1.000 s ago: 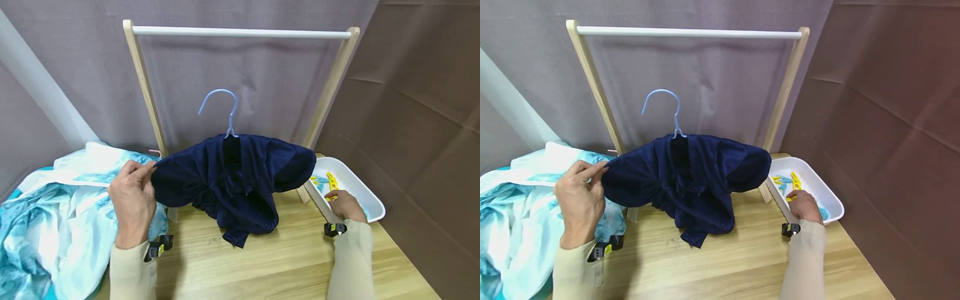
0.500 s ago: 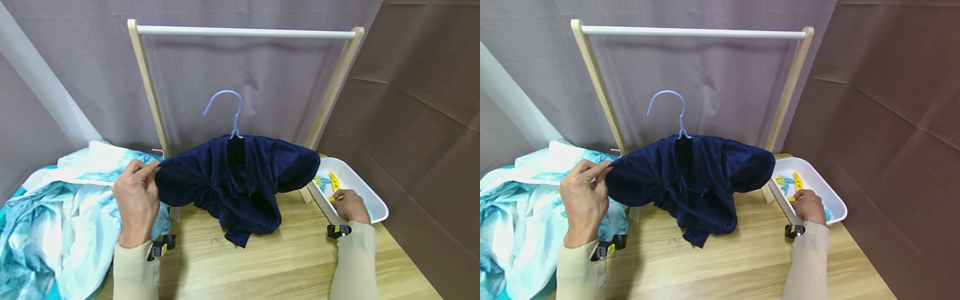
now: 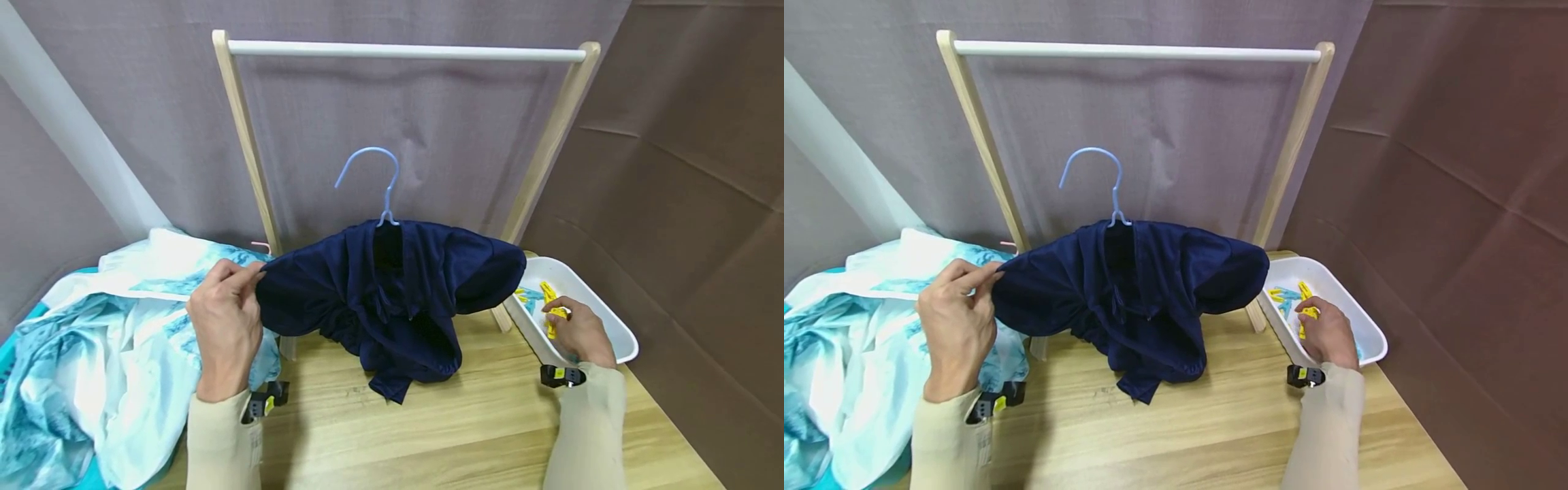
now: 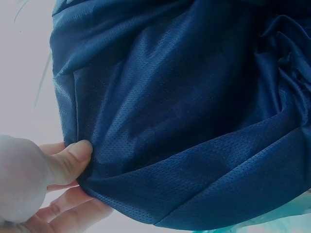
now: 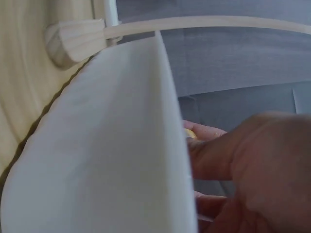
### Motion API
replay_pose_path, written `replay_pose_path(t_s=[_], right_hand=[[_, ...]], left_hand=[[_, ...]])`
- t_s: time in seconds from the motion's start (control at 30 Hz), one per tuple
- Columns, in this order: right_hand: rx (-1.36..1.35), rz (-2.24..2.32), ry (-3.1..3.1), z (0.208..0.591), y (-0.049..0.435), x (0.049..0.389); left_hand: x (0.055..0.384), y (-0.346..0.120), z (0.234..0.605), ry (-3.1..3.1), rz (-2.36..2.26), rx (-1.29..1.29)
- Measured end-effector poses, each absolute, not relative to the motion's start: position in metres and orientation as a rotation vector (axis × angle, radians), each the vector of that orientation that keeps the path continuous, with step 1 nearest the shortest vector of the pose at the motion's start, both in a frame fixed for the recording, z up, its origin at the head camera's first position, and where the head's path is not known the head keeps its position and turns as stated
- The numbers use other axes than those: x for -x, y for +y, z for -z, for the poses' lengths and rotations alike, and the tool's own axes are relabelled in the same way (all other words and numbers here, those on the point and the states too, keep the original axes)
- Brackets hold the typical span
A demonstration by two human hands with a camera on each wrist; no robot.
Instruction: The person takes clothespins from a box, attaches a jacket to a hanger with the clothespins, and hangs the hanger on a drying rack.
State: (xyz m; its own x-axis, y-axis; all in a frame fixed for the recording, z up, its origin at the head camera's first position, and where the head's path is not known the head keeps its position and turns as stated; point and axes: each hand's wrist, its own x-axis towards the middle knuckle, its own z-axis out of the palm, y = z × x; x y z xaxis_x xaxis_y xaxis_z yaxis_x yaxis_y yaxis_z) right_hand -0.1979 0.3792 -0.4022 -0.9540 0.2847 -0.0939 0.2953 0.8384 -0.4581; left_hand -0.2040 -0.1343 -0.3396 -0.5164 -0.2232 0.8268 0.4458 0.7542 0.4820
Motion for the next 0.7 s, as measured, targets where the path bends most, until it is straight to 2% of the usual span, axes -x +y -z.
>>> replay_pose_path(t_s=[0.27,0.53,0.7], right_hand=[[-0.488,0.833,3.044,0.403,0.375,0.202],[-0.662,1.123,3.206,0.398,0.366,0.204],[-0.666,1.211,3.231,0.397,0.366,0.204]], left_hand=[[0.205,-0.134,0.339,-1.970,0.841,0.170],[0.205,-0.134,0.340,-1.975,0.839,0.183],[0.205,-0.134,0.340,-1.970,0.835,0.195]])
